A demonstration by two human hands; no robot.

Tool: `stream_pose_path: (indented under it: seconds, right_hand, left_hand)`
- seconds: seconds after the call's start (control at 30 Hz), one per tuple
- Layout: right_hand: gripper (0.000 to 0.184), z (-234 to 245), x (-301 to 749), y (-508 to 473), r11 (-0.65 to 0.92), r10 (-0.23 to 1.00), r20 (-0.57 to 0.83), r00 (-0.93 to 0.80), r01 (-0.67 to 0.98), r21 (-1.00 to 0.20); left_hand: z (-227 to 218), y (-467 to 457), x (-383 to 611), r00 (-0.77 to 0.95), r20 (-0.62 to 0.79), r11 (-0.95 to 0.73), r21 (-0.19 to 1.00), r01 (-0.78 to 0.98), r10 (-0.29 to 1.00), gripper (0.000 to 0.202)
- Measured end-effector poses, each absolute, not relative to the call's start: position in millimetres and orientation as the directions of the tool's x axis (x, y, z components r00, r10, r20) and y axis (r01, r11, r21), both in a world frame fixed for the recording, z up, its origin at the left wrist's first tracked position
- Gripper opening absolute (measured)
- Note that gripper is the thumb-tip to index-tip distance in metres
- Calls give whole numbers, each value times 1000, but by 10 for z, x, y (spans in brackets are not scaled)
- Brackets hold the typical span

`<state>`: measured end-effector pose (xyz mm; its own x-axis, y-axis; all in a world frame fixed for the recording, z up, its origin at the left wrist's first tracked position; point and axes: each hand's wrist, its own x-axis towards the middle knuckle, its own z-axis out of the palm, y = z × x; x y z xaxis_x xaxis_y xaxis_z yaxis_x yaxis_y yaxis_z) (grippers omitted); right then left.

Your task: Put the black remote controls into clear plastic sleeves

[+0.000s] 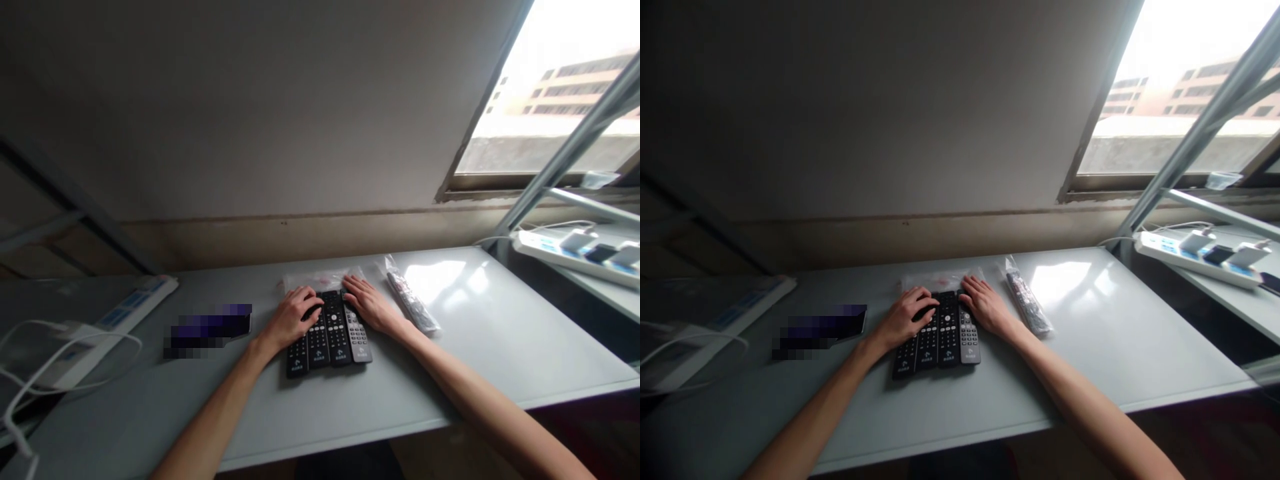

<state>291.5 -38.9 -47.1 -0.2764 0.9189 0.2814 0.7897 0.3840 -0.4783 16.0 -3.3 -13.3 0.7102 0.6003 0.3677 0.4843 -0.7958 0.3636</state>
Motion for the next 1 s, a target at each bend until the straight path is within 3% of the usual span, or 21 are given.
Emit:
stream_pose_path:
  seconds: [0.2, 1.0]
  right_hand:
    - [59, -388, 2906, -440, 398, 914, 278, -296, 789, -468]
    - [65, -575, 2977, -363, 366, 926, 295, -236, 751, -550]
  left_hand:
    - [-126, -45, 161, 720, 345, -796, 332, 506, 602, 21]
    - [-93, -56, 157, 718, 339, -791, 334, 513, 608, 24]
